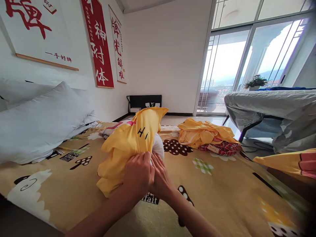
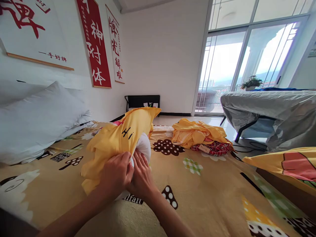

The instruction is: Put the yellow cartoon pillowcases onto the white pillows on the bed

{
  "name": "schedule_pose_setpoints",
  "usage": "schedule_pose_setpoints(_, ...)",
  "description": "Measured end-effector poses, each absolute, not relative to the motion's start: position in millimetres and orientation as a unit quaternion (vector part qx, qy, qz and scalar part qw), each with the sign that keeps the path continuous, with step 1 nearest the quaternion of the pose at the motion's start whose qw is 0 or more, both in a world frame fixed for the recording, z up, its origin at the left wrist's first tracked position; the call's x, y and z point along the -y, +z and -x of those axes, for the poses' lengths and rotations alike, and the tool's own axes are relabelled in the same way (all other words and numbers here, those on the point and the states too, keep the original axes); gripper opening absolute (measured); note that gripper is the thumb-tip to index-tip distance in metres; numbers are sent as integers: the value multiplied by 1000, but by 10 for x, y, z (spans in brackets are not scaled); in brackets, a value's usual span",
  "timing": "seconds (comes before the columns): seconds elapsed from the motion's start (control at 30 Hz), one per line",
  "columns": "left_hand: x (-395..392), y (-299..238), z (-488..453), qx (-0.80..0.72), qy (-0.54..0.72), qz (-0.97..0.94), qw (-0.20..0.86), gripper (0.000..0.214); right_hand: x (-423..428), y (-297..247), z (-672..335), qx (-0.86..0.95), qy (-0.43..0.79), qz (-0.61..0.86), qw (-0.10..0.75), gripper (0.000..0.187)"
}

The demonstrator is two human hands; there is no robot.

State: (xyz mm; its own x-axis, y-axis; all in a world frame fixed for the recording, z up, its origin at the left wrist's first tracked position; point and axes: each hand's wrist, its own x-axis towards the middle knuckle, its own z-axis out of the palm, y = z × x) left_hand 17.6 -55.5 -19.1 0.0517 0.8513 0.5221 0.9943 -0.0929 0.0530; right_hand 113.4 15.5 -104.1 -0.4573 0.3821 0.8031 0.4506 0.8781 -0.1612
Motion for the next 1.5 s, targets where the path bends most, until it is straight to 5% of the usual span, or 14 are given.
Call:
schedule_pose_setpoints(0.13, 502, -227, -241, 620, -194, 724, 233, 13, -293, -937, -1080, 826, -33, 255, 501, 50)
schedule_pose_setpoints(0.3, 503, -298, -92, 586, -189, 714, 333, 26, -402, -845, -993, 799, -1, 283, 531, 56)
schedule_pose_setpoints(0.47, 647, -551, 348, 484, -358, 712, 361, 39, -374, -757, -971, 809, 29, 278, 517, 76)
schedule_pose_setpoints(0.63, 837, -982, 595, 552, -505, 597, 289, 25, -278, -800, -926, 815, 13, 286, 505, 76)
schedule_pose_setpoints(0.83, 871, -994, 501, 596, -513, 574, 228, 19, -15, -960, -1078, 769, -142, 237, 576, 58)
schedule_pose_setpoints(0.97, 818, -982, 444, 562, -519, 600, 237, 17, 173, -1007, -1253, 829, -258, 92, 487, 41)
schedule_pose_setpoints(1.1, 786, -1139, 411, 483, -553, 622, 273, 28, 195, -1064, -1317, 835, -263, 67, 480, 34)
schedule_pose_setpoints(1.27, 785, -1256, 397, 497, -513, 599, 361, 14, 136, -1207, -1401, 837, -266, 61, 474, 34)
schedule_pose_setpoints(1.5, 705, -1060, 328, 583, -451, 596, 318, 11, 187, -1319, -1431, 834, -263, 96, 475, 37)
